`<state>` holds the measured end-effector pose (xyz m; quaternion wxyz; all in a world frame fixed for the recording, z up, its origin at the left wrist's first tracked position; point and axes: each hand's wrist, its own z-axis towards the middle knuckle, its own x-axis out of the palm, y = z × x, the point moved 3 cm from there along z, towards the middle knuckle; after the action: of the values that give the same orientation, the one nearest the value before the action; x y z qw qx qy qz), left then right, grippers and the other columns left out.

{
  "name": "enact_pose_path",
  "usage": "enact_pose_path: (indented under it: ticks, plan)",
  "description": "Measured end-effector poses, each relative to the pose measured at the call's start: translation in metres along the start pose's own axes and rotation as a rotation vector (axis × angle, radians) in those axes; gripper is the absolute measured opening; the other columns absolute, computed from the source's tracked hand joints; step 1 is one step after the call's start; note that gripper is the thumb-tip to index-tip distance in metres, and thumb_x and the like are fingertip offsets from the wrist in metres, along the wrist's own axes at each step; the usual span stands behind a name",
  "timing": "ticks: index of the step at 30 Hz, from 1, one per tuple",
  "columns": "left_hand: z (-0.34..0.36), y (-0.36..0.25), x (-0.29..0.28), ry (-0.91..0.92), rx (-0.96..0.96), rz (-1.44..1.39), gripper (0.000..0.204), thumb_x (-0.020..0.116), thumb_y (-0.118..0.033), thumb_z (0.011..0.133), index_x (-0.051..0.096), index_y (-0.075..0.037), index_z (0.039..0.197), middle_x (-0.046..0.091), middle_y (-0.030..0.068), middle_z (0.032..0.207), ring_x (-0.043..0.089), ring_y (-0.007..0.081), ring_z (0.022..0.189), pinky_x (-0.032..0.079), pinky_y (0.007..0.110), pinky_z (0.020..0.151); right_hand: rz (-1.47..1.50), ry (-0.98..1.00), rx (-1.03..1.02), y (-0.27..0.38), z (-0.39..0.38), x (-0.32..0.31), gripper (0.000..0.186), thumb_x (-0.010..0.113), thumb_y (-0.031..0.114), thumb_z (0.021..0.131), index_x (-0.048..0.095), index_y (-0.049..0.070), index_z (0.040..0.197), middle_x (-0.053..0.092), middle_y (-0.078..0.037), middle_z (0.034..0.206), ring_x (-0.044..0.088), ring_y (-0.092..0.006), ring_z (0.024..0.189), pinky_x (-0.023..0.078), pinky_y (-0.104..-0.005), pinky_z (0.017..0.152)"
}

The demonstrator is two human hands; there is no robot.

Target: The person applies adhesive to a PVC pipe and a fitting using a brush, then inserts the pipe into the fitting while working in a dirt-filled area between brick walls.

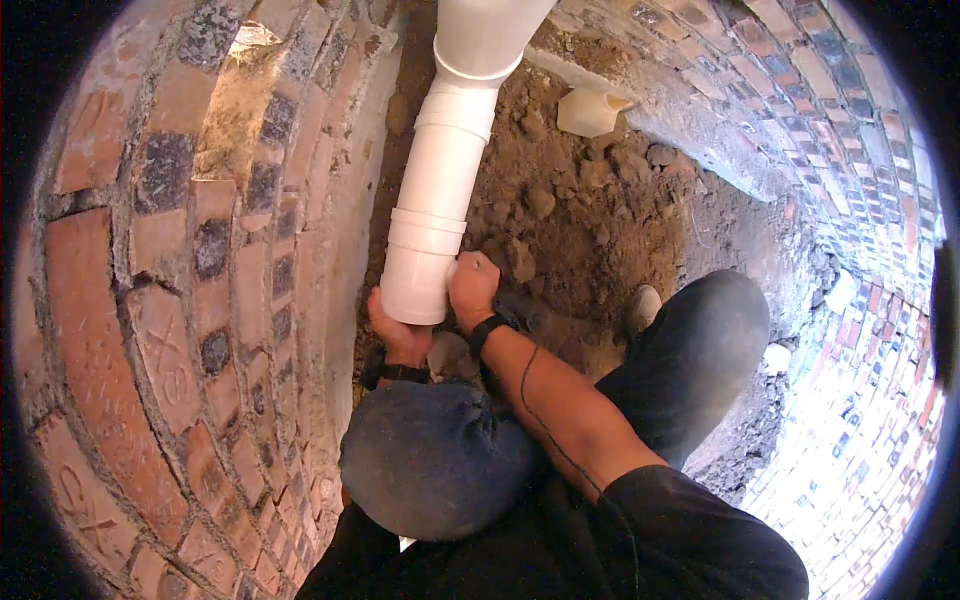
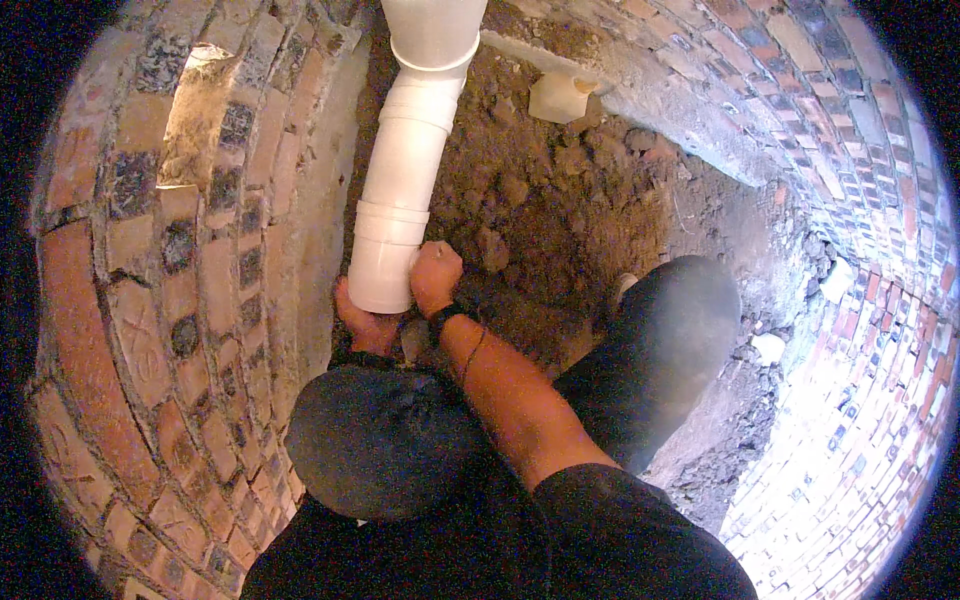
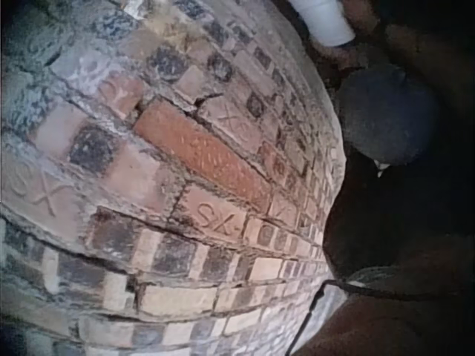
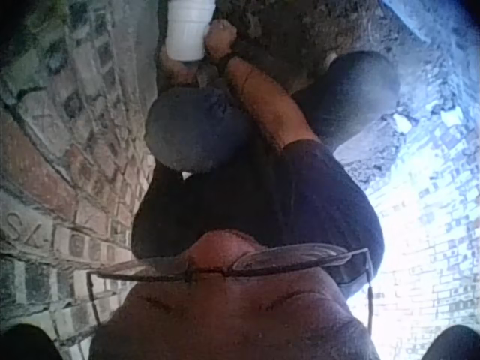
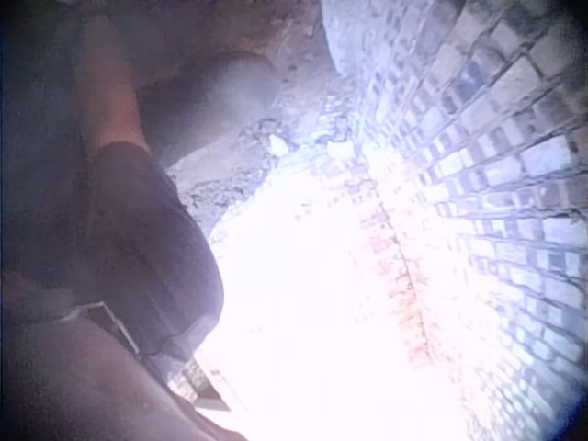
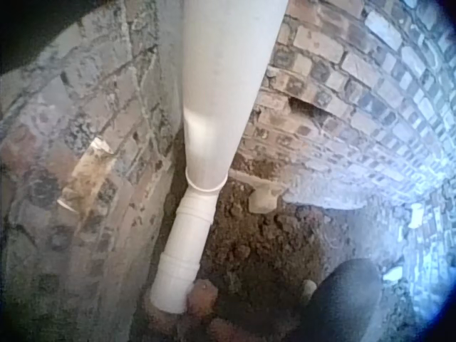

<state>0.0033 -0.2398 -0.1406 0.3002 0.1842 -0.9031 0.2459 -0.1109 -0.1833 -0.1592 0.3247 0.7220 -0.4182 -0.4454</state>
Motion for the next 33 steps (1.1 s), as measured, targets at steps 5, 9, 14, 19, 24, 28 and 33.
enact_pose_path:
  ticks: [5,9,14,19,24,28,33]
  plan:
    - [-0.005,-0.001,0.002,-0.085,-0.030,-0.020,0.066,0.039,-0.056,0.094,0.055,-0.006,0.134,0.063,0.0122,0.126,0.060,0.0308,0.113,0.047,0.048,0.097,-0.077,0.016,0.073,-0.003,0.001,0.000,0.024,0.058,0.016,0.085,0.062,-0.006,0.075,0.062,-0.027,0.073,0.059,-0.0373,0.060,0.046,-0.0452,0.060]
    - [-0.006,-0.003,-0.001,-0.059,0.026,0.022,0.065,0.039,-0.055,0.094,0.055,-0.006,0.133,0.062,0.0125,0.127,0.060,0.0317,0.113,0.048,0.048,0.097,-0.002,0.027,0.026,-0.004,0.003,0.000,0.025,0.058,0.017,0.086,0.063,-0.005,0.076,0.063,-0.027,0.073,0.059,-0.0342,0.060,0.046,-0.0444,0.060]
    - [-0.002,-0.001,-0.005,-0.057,0.067,0.156,0.066,0.038,-0.056,0.094,0.054,-0.006,0.135,0.061,0.0124,0.130,0.059,0.0318,0.116,0.047,0.048,0.098,0.004,0.040,0.105,-0.007,0.002,0.001,0.027,0.057,0.019,0.087,0.063,-0.005,0.076,0.063,-0.025,0.072,0.057,-0.0296,0.058,0.046,-0.0416,0.061]
    - [-0.002,-0.004,-0.008,-0.145,0.015,0.144,0.065,0.039,-0.055,0.095,0.053,-0.006,0.136,0.060,0.0111,0.131,0.058,0.0298,0.119,0.045,0.047,0.101,0.037,0.026,0.023,-0.008,0.000,0.003,0.027,0.057,0.019,0.087,0.064,-0.005,0.077,0.063,-0.026,0.071,0.058,-0.0308,0.059,0.046,-0.0431,0.060]
    - [-0.004,-0.005,-0.002,0.032,0.020,0.003,0.065,0.040,-0.056,0.095,0.053,-0.008,0.136,0.061,0.0102,0.130,0.059,0.0287,0.118,0.047,0.047,0.098,-0.038,-0.022,-0.008,-0.005,-0.004,0.002,0.030,0.056,0.021,0.089,0.064,-0.006,0.077,0.063,-0.025,0.070,0.058,-0.0312,0.060,0.046,-0.0453,0.061]
    - [-0.011,-0.010,0.002,0.061,0.009,0.218,0.065,0.040,-0.058,0.095,0.053,-0.009,0.136,0.063,0.0089,0.126,0.060,0.0279,0.115,0.051,0.046,0.091,0.008,0.078,0.020,0.013,-0.004,-0.009,0.034,0.055,0.026,0.092,0.066,-0.003,0.080,0.067,-0.019,0.074,0.060,-0.0291,0.062,0.045,-0.0432,0.061]
    - [-0.014,-0.011,0.009,0.032,-0.069,0.053,0.056,0.037,-0.049,0.095,0.057,-0.007,0.127,0.065,0.0123,0.119,0.066,0.0301,0.101,0.057,0.049,0.082,0.342,0.436,0.737,0.012,-0.003,-0.037,0.050,0.039,0.051,0.101,0.061,0.008,0.115,0.068,-0.007,0.100,0.061,-0.0230,0.078,0.050,-0.0379,0.072]
